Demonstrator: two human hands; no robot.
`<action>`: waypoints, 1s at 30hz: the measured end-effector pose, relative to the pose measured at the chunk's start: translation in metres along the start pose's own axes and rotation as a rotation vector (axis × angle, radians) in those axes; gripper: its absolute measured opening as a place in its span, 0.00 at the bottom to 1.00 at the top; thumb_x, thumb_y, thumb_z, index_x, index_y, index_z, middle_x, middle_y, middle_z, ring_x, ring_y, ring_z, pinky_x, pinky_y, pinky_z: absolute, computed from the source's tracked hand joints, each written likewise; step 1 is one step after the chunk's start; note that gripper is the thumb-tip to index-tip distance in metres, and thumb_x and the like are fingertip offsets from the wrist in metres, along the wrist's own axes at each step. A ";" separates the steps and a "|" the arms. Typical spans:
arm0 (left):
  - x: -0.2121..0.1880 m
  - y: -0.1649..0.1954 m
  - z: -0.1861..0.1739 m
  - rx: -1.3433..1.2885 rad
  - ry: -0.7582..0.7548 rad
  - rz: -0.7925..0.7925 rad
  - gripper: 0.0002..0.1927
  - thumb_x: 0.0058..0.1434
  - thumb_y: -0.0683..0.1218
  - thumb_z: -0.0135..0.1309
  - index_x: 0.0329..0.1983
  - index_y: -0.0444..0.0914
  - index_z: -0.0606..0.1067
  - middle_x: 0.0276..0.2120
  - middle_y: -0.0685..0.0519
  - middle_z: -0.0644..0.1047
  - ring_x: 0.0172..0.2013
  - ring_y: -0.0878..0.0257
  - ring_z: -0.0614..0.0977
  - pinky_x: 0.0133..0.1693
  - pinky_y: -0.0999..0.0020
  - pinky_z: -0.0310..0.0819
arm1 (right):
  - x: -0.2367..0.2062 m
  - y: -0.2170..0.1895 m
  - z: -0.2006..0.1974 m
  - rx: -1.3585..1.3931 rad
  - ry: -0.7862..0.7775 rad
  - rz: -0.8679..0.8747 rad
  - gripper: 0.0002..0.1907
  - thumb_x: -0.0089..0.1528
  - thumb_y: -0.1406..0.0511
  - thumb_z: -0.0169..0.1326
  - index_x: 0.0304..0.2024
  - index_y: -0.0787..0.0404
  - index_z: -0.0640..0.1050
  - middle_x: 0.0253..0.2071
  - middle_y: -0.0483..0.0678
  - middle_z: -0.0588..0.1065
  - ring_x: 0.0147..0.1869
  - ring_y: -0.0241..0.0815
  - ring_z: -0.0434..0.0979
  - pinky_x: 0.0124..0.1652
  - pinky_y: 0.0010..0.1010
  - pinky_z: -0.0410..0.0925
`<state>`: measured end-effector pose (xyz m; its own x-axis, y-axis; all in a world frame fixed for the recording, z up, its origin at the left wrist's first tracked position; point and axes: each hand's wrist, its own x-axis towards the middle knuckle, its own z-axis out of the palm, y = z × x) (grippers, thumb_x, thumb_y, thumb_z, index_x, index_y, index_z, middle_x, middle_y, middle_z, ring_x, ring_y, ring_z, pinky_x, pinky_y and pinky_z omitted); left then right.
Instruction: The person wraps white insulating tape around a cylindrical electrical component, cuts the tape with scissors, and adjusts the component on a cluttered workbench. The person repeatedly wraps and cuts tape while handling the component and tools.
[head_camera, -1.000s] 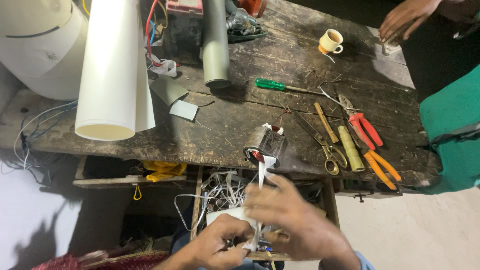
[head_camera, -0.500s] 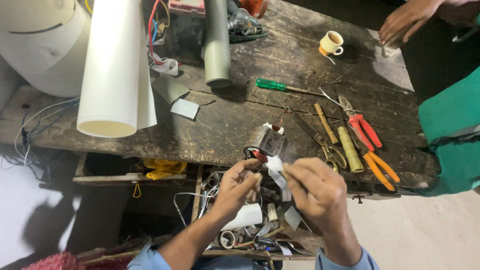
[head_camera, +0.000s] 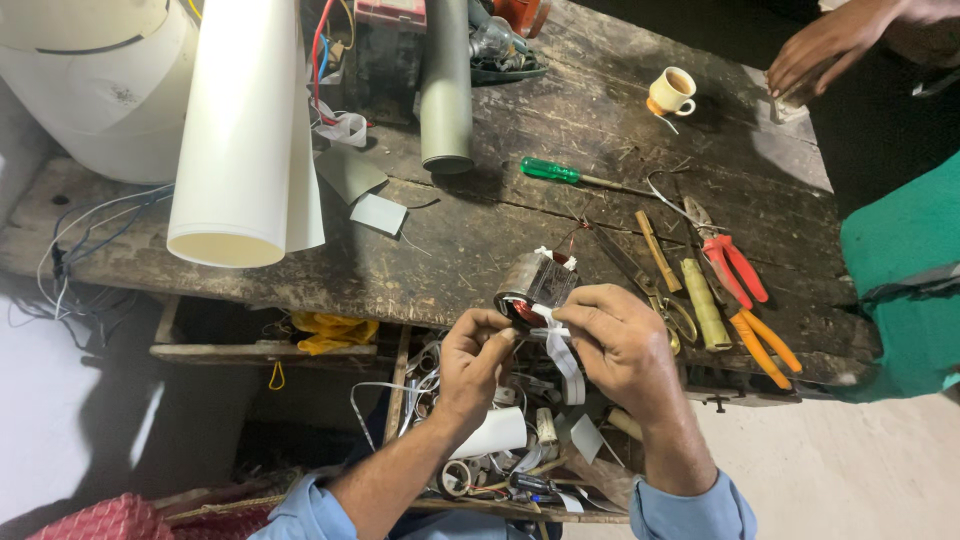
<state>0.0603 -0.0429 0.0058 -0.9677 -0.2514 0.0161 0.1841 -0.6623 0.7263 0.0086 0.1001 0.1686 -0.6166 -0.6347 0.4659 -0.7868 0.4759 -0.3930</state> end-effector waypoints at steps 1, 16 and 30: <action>0.000 0.000 -0.002 -0.010 0.007 -0.013 0.10 0.67 0.40 0.55 0.50 0.32 0.72 0.27 0.56 0.75 0.22 0.72 0.71 0.22 0.76 0.64 | 0.000 0.001 0.000 -0.003 0.006 -0.009 0.15 0.51 0.76 0.60 0.41 0.62 0.82 0.41 0.50 0.79 0.45 0.47 0.81 0.43 0.33 0.73; 0.005 0.012 0.012 -0.132 -0.045 -0.326 0.16 0.67 0.45 0.52 0.56 0.36 0.74 0.23 0.57 0.75 0.18 0.72 0.72 0.19 0.77 0.62 | 0.005 -0.006 -0.003 -0.008 -0.076 0.079 0.11 0.53 0.73 0.59 0.39 0.64 0.82 0.40 0.53 0.80 0.44 0.49 0.82 0.43 0.34 0.74; 0.002 0.011 0.014 -0.170 -0.023 -0.338 0.13 0.67 0.45 0.50 0.53 0.37 0.76 0.21 0.57 0.74 0.17 0.71 0.70 0.19 0.77 0.62 | 0.013 -0.013 0.001 -0.114 -0.078 0.037 0.11 0.53 0.72 0.60 0.40 0.64 0.82 0.41 0.52 0.79 0.44 0.51 0.81 0.43 0.36 0.73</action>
<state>0.0581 -0.0411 0.0238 -0.9821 0.0158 -0.1876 -0.1217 -0.8136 0.5686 0.0104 0.0847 0.1786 -0.6448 -0.6588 0.3875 -0.7642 0.5632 -0.3143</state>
